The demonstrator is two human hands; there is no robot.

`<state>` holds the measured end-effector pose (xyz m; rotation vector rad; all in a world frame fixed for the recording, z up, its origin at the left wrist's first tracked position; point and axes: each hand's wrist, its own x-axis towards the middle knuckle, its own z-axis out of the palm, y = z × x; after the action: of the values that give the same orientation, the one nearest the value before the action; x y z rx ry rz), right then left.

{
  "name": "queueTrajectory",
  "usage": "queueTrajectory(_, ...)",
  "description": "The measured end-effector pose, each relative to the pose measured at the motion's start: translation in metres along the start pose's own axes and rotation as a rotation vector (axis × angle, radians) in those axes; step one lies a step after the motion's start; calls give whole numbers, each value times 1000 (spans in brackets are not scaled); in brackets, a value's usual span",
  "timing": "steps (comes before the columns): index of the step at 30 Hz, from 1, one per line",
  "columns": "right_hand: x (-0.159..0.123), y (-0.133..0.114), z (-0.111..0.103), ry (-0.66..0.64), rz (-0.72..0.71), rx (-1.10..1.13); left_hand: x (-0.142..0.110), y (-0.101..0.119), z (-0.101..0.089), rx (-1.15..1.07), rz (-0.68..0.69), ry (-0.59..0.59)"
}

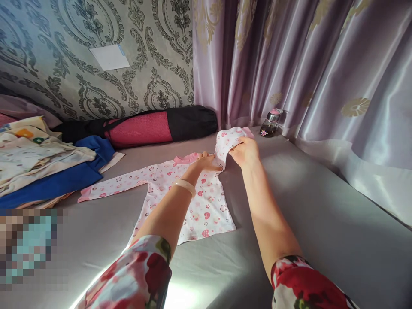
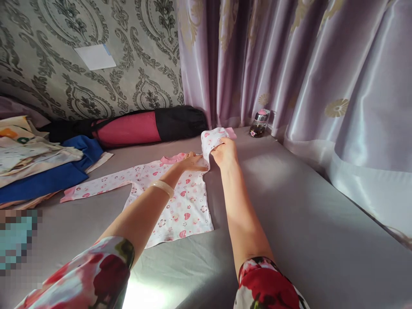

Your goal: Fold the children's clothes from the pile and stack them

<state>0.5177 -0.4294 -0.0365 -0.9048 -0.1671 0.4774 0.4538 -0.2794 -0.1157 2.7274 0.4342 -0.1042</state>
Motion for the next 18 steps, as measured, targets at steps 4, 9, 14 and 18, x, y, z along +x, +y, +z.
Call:
queueTrajectory(4,-4,8,7,-32,101,91,-4,-1,5,-74,18,76)
queueTrajectory(9,-6,14,8,-16,133,137,-39,-25,12,-410,-69,369)
queueTrajectory(14,-2,27,9,56,131,140,-95,-83,14,-891,-356,643)
queueTrajectory(18,-3,36,13,85,113,30,-124,-109,18,-1169,-451,809)
